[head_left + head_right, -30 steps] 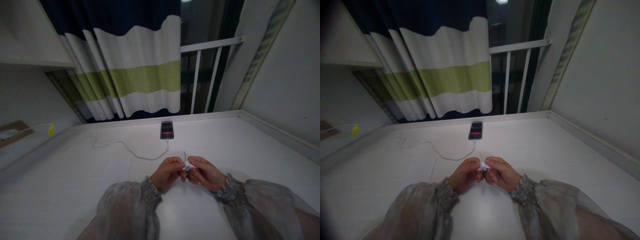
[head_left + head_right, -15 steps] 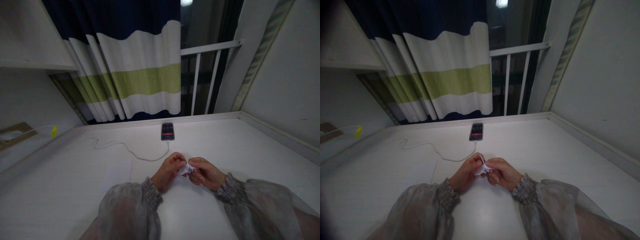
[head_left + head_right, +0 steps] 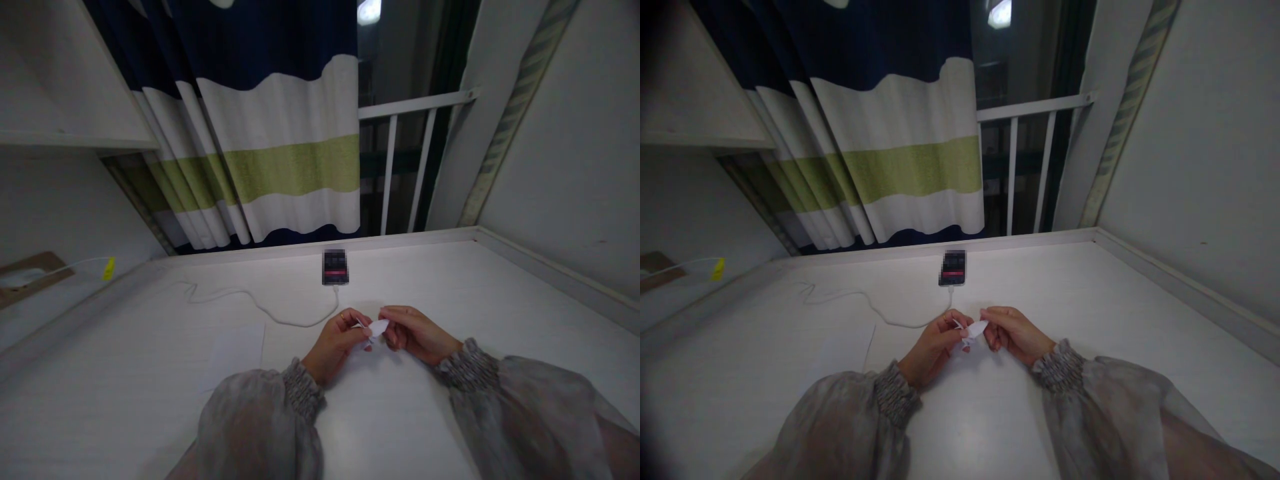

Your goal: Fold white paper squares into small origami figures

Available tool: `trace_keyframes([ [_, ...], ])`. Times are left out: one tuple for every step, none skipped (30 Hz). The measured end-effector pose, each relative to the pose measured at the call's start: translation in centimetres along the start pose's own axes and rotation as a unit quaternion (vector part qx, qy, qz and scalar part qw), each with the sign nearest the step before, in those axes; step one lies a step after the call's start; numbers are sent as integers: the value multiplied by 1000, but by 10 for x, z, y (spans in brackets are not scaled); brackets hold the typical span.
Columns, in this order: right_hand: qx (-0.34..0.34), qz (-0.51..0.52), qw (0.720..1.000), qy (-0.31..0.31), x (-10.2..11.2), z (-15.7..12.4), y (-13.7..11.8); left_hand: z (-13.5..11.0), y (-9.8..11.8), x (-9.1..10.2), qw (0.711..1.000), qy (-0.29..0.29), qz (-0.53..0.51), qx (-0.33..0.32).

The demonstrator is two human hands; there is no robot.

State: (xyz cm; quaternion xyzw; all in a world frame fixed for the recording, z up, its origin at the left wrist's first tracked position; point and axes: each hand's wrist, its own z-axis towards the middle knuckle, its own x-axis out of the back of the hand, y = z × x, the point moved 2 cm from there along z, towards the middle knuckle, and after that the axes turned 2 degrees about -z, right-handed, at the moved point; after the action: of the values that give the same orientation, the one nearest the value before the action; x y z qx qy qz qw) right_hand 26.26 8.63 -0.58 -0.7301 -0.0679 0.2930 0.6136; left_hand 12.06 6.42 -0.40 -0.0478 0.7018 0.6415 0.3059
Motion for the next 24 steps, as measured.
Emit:
trace_keyframes([
  [-1,-9,1000,2,1,0,-1,0,-1,0,1000,2,10,-1],
  [-2,-19,1000,4,2,0,-2,1,-1,0,1000,3,22,-1],
  [-4,-28,1000,5,3,0,-3,1,-2,0,999,1,32,0],
  [-5,-36,999,8,3,0,-4,1,-3,-1,999,-2,39,2],
  [-4,-45,999,10,3,0,-4,1,-3,-1,999,-7,42,5],
  [-1,-55,998,14,3,0,-5,1,-4,-2,999,-13,42,10],
  [4,-66,998,18,3,1,-5,1,-5,-2,999,-17,44,17],
  [11,-79,997,23,3,1,-5,1,-6,-2,998,-22,48,26],
  [20,-92,995,29,3,1,-5,1,-7,-2,997,-27,56,35],
  [32,-105,993,38,4,1,-5,1,-8,-2,996,-32,68,43],
  [44,-112,991,49,5,1,-6,1,-8,-2,995,-35,78,49],
  [66,-126,987,70,7,0,-7,1,-9,-2,994,-34,86,52],
  [105,-156,977,99,8,-2,-10,1,-8,-1,994,-31,89,51],
  [160,-209,956,127,10,-5,-13,1,-8,-1,995,-25,86,47],
  [228,-281,920,152,11,-8,-18,1,-7,0,996,-18,77,42],
  [306,-376,859,165,10,-12,-22,1,-5,0,997,-12,65,35],
  [364,-465,794,145,7,-16,-26,1,-4,0,998,-9,52,29],
  [410,-541,723,125,5,-19,-28,0,-3,0,999,-8,40,23],
  [440,-599,661,102,3,-20,-29,0,-2,-1,999,-11,28,21],
  [461,-641,608,83,1,-22,-30,0,-2,-1,999,-17,19,20],
  [475,-670,566,70,-1,-22,-30,0,-2,-2,999,-26,13,20],
  [485,-691,533,60,-2,-22,-29,-1,-3,-3,999,-34,9,22],
  [491,-705,509,53,-3,-22,-29,-1,-4,-3,999,-41,7,24],
  [494,-716,491,47,-4,-22,-28,-1,-5,-3,999,-46,7,26],
])
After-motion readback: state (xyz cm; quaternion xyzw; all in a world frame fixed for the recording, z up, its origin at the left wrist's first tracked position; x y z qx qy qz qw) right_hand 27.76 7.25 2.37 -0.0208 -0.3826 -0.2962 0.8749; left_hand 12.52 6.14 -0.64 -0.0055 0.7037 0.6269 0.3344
